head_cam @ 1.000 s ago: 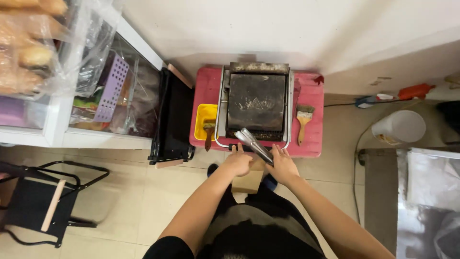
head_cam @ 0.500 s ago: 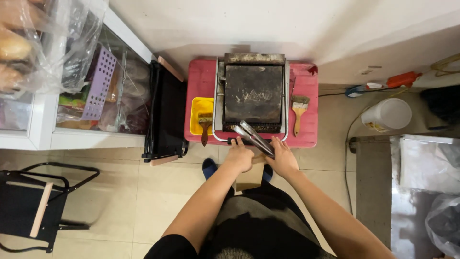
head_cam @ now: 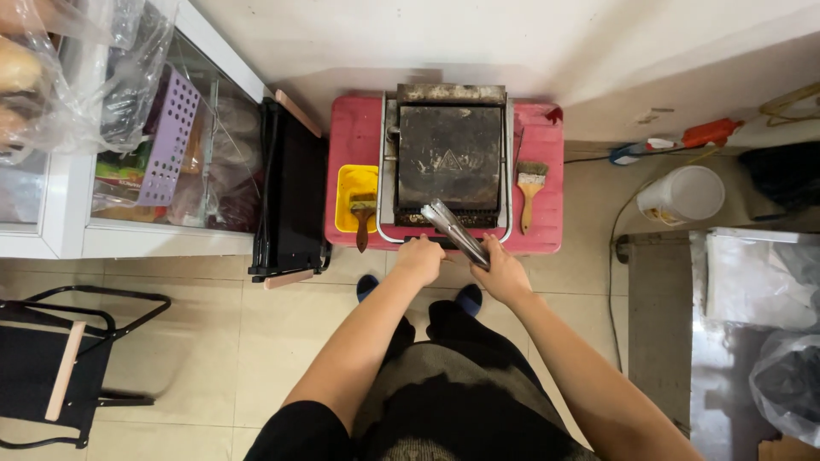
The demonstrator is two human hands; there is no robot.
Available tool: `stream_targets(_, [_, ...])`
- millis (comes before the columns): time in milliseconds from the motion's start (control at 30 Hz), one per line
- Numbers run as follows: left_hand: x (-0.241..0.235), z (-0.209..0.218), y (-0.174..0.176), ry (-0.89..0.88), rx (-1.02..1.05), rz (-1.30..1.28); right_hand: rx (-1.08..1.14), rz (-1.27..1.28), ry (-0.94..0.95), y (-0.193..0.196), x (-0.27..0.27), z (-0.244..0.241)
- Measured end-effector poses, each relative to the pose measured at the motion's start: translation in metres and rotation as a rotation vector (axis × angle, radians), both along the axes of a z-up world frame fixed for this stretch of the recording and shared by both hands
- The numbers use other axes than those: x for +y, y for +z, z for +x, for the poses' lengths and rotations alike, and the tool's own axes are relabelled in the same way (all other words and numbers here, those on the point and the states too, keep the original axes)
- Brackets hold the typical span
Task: Prepare a baguette sandwich with grilled meat, vegetables, and condiments.
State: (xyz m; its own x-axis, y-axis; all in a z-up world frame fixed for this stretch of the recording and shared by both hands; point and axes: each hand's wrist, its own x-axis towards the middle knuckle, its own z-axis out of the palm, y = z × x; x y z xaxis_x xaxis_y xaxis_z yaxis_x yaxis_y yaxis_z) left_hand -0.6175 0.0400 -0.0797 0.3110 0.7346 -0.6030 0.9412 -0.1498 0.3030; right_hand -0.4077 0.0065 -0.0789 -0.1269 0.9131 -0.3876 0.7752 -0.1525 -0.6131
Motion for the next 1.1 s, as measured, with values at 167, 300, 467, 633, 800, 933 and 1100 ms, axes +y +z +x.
stream_targets(167, [0.001, -0.006, -0.028, 0.019, -0.069, 0.029, -0.007, 0.054, 0.021, -0.014, -0.001, 0.004])
stream_targets(300, [0.0, -0.004, -0.005, -0.023, -0.008, -0.033, 0.01, -0.009, -0.028, -0.001, 0.0, 0.0])
stream_targets(467, [-0.001, 0.0, -0.005, -0.068, 0.036, -0.016, 0.017, 0.036, -0.015, -0.004, 0.0, 0.0])
stream_targets(633, [-0.002, -0.004, -0.01, -0.061, 0.005, 0.005, 0.019, -0.011, -0.051, 0.007, -0.001, -0.003])
stream_targets(800, [-0.001, -0.004, 0.003, -0.036, 0.001, -0.064, 0.034, 0.043, 0.0, 0.0, 0.0, 0.0])
stream_targets(933, [-0.002, -0.004, -0.004, -0.046, 0.004, -0.08, 0.014, 0.015, 0.014, 0.006, 0.001, -0.001])
stream_targets(1100, [-0.004, -0.003, -0.008, -0.025, 0.009, -0.091, 0.008, -0.038, -0.009, 0.009, 0.002, -0.002])
